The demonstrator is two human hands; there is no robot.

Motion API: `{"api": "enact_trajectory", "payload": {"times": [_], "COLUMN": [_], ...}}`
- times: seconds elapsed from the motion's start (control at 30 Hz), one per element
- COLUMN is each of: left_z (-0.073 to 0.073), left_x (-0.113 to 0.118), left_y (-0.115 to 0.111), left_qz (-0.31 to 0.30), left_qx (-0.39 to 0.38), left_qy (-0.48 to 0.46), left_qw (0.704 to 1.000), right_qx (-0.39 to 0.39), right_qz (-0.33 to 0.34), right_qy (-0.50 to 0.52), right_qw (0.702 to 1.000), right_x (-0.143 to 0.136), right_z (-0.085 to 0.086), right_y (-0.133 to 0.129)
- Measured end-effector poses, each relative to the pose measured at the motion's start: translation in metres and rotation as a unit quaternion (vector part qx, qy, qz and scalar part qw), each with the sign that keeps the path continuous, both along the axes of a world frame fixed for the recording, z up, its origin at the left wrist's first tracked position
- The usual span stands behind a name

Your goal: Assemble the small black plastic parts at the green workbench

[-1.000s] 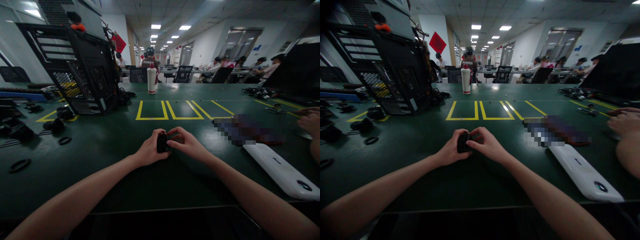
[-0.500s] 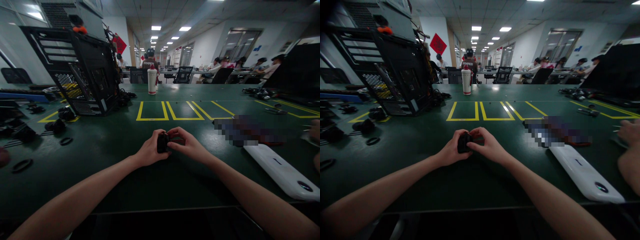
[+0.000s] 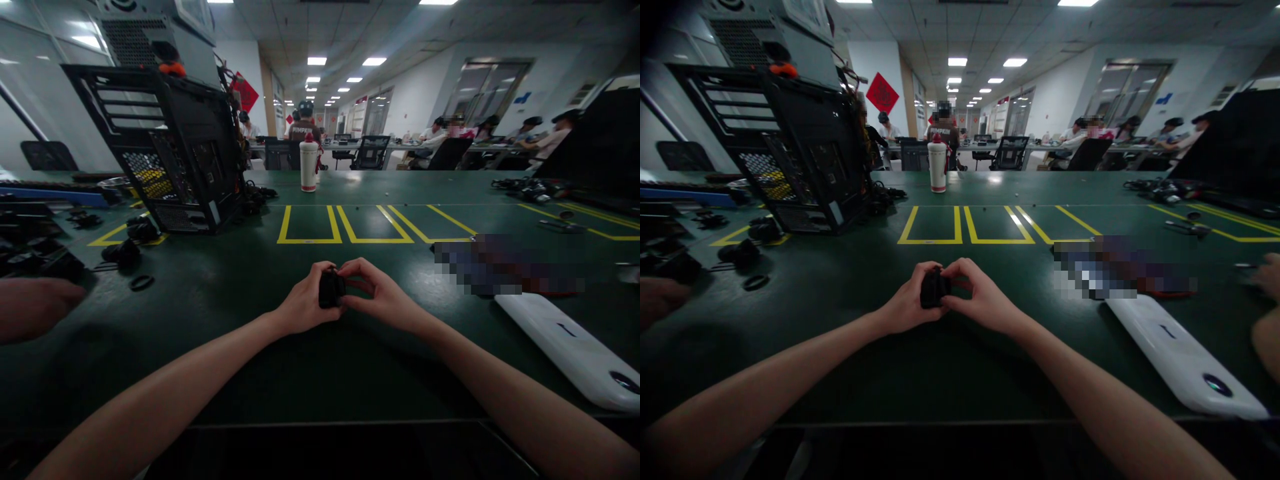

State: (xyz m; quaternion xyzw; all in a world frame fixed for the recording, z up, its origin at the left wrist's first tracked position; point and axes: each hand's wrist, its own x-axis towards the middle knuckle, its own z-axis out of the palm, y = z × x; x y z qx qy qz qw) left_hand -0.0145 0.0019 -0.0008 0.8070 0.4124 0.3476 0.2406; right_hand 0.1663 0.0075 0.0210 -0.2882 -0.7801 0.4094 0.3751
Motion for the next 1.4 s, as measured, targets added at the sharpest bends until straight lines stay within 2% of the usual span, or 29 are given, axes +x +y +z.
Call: {"api": "enact_trajectory", "payload": {"times": [0.23, 0.47, 0.77, 1.07, 1.4], "left_z": [0.0011, 0.0039, 0.0031, 0.0040, 0.0043], "left_x": [0.0002, 0.0002, 0.0005, 0.0015, 0.0011], "left_y": [-0.0013, -0.0022, -0.0025, -0.0024, -0.0024], "left_qz": [-0.005, 0.001, 0.001, 0.009, -0.004], "left_qx": [-0.012, -0.012, -0.017, -0.015, -0.018], "left_qy": [-0.013, -0.015, -0.016, -0.010, -0.011], "left_qw": [1.000, 1.000, 1.000, 1.000, 1.000], "right_qx": [-0.049, -0.020, -0.059, -0.028, -0.069], "right_qz": [-0.039, -0.030, -0.031, -0.012, -0.029], "right_qy": [-0.020, 0.006, -0.032, -0.003, -0.037], "right_qw": [0.998, 0.999, 0.997, 1.000, 0.997], "right_x": [-0.0009, -0.0017, -0.0004, -0.0001, 0.0001], "right_z": [0.0035, -0.0024, 0.0051, 0.0015, 0.0057], "right_y": [0.0003, 0.0002, -0.0007, 0.0014, -0.0016]}}
